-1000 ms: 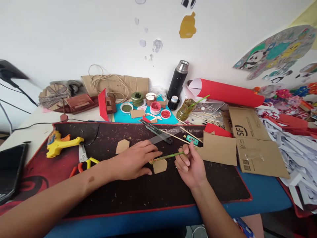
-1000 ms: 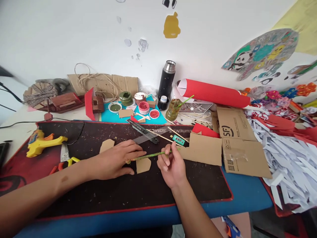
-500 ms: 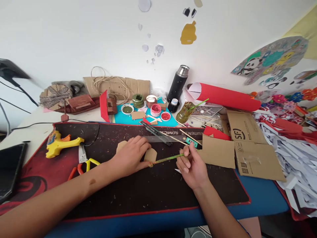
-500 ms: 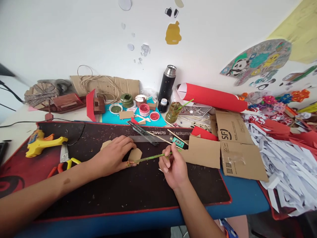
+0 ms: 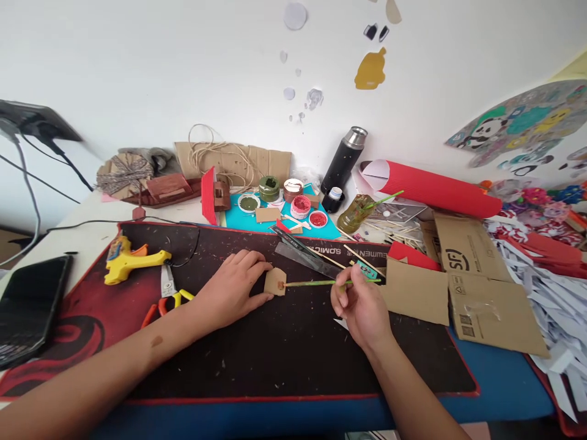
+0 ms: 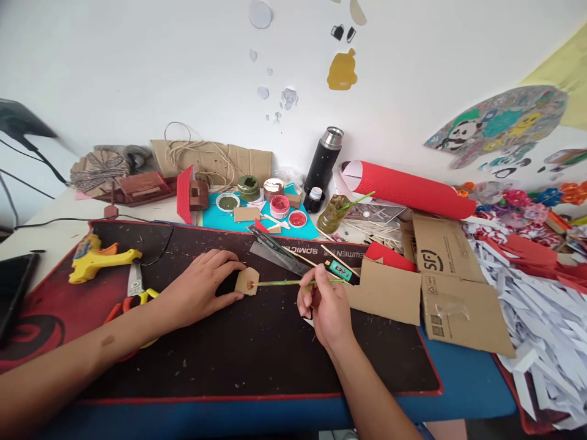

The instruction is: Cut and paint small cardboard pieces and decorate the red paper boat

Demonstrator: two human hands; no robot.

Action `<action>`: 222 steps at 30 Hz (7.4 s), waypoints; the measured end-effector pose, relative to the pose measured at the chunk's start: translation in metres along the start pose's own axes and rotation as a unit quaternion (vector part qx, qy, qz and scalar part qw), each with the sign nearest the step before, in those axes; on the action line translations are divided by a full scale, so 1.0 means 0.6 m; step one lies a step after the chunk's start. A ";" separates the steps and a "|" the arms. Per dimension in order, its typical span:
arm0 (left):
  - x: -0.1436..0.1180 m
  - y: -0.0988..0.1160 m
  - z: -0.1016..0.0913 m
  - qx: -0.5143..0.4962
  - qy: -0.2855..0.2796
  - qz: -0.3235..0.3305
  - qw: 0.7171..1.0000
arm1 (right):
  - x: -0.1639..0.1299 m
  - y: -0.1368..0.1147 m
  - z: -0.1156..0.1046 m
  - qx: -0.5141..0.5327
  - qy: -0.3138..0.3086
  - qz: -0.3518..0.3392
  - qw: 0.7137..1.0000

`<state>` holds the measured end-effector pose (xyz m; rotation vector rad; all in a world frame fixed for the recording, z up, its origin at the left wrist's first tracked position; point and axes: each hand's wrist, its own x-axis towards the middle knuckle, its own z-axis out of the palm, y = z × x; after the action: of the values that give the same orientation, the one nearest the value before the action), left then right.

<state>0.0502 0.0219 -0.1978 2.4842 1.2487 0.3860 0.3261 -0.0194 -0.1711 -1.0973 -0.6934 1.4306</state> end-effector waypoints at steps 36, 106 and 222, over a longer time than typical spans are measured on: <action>-0.004 0.013 0.014 0.052 0.048 0.003 0.997 | 0.007 0.009 0.024 -0.191 -0.042 -0.051 0.979; -0.005 0.010 0.019 0.032 0.051 -0.012 0.998 | 0.005 0.001 0.005 -0.199 -0.002 -0.052 0.979; -0.007 0.008 0.019 0.037 0.058 -0.011 0.998 | -0.031 0.002 -0.005 -0.199 -0.019 -0.057 0.978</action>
<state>0.0557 0.0138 -0.2065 2.5406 1.3570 0.4926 0.3268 -0.0381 -0.1691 -1.3135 -1.0854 1.2459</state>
